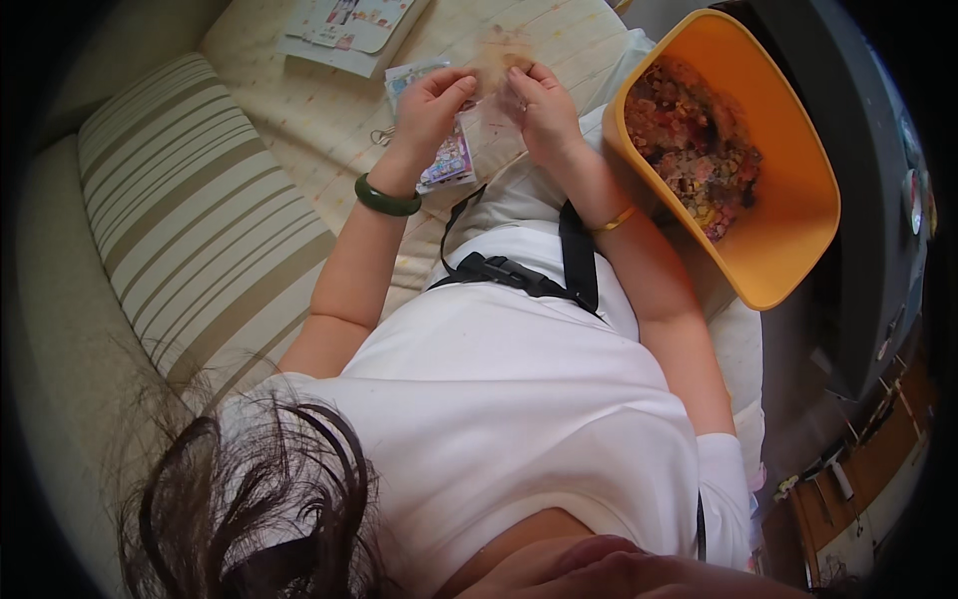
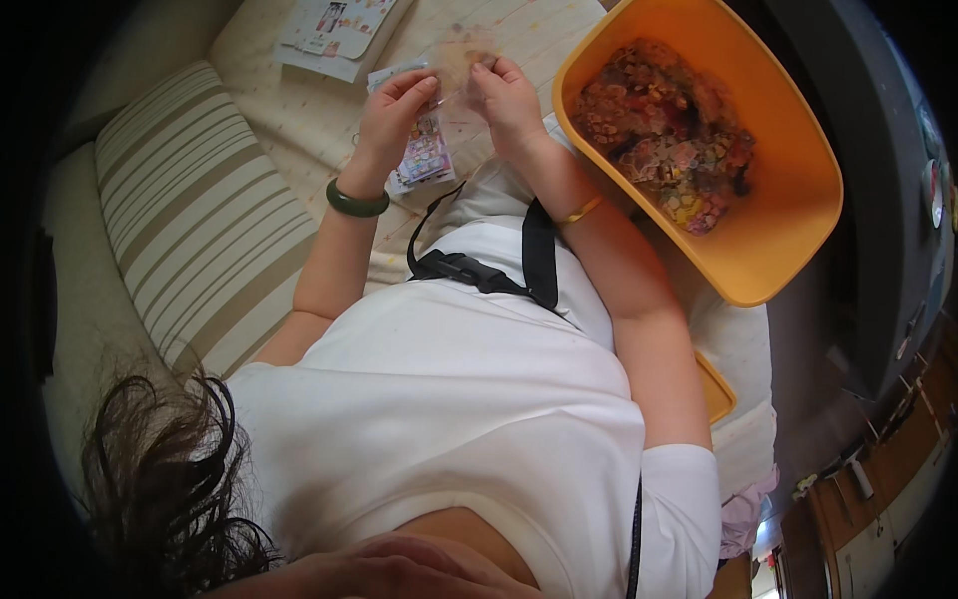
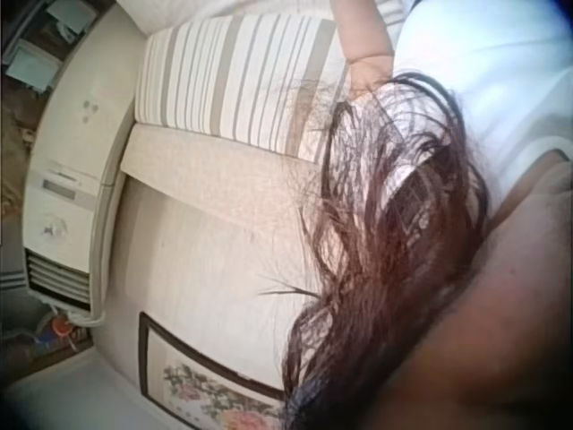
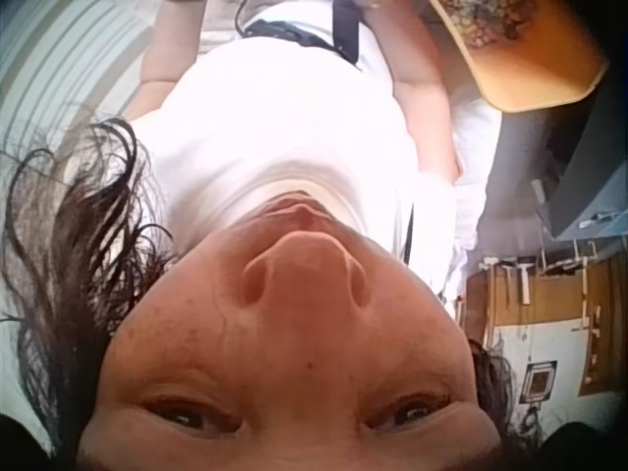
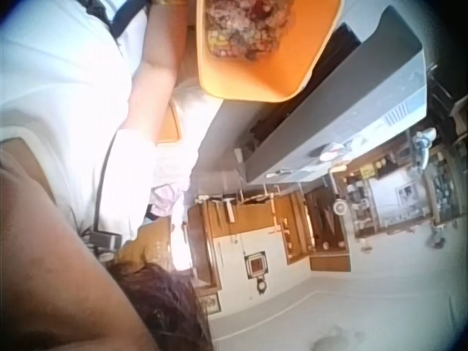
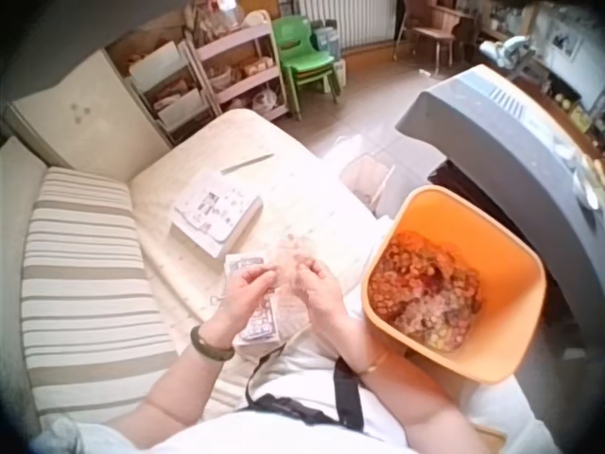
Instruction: The person lies on a bed and organizes small craft items, including stickers and charms, into clear plastic bags. They handle the items one by one, placing them into bags and occasionally adjusting the contents of a nearby orange bin.
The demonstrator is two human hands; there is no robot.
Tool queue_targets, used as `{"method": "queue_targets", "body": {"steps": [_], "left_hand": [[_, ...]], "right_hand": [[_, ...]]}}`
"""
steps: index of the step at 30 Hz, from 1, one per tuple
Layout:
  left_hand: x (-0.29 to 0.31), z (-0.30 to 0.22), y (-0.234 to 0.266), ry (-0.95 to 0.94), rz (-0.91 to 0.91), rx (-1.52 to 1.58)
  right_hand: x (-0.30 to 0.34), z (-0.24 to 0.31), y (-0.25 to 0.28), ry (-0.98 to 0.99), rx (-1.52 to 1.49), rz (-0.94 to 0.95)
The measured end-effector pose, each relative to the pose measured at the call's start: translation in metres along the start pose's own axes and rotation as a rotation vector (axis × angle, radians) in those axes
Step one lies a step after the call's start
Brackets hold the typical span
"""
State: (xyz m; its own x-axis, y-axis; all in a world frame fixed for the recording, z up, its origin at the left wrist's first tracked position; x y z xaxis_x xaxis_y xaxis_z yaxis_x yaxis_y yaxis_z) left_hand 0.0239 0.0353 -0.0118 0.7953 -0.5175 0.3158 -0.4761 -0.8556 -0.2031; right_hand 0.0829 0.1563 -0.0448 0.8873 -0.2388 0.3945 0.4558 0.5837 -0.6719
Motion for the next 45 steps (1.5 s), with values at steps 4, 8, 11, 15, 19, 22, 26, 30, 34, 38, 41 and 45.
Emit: {"method": "queue_targets", "body": {"steps": [4,8,11,15,19,22,26,30,34,38,41,45], "left_hand": [[0.005,-0.016,0.003,-0.074,-0.049,-0.14],[0.007,-0.023,0.008,-0.072,-0.076,-0.005],[0.005,-0.026,0.011,-0.116,-0.082,0.038],[0.006,-0.03,0.011,-0.186,-0.104,-0.093],[0.01,-0.037,0.001,-0.232,-0.085,-0.177],[0.011,-0.035,-0.002,-0.078,-0.068,0.079],[0.008,-0.032,0.002,-0.157,-0.08,-0.04],[0.008,-0.032,0.009,-0.112,-0.107,0.037],[0.008,-0.036,0.016,-0.142,-0.152,0.098],[0.005,-0.037,0.026,-0.197,-0.19,0.005],[0.008,-0.037,0.023,-0.142,-0.167,0.142],[0.01,-0.034,0.022,-0.185,-0.185,0.137]], "right_hand": [[0.0,-0.002,0.002,-0.076,-0.094,0.084],[0.004,-0.001,0.001,-0.096,-0.127,0.026],[0.003,-0.004,0.004,-0.104,-0.21,-0.02],[0.003,0.006,0.002,-0.015,-0.305,-0.058],[0.005,0.01,0.0,0.057,-0.141,-0.094],[0.004,0.009,0.001,0.095,-0.069,-0.093],[0.007,0.012,-0.004,0.121,-0.001,-0.058],[0.008,0.022,0.001,0.17,-0.035,-0.12],[0.0,0.022,0.013,0.155,-0.305,-0.08],[0.006,0.027,-0.001,0.135,-0.221,0.093],[0.012,0.029,-0.013,0.081,-0.079,0.258],[0.018,0.024,-0.023,0.012,0.098,0.336]]}}
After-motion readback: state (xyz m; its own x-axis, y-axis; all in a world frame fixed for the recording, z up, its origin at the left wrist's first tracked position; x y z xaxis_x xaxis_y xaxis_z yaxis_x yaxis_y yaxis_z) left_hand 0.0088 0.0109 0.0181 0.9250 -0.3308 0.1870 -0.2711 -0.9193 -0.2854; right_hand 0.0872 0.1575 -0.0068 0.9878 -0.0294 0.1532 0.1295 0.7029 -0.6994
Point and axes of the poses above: each hand's wrist, its own x-axis away from the middle knuckle, its own y-axis out of the back of the hand, z = x × y, the point moved 6 cm from there along -x, towards the middle knuckle
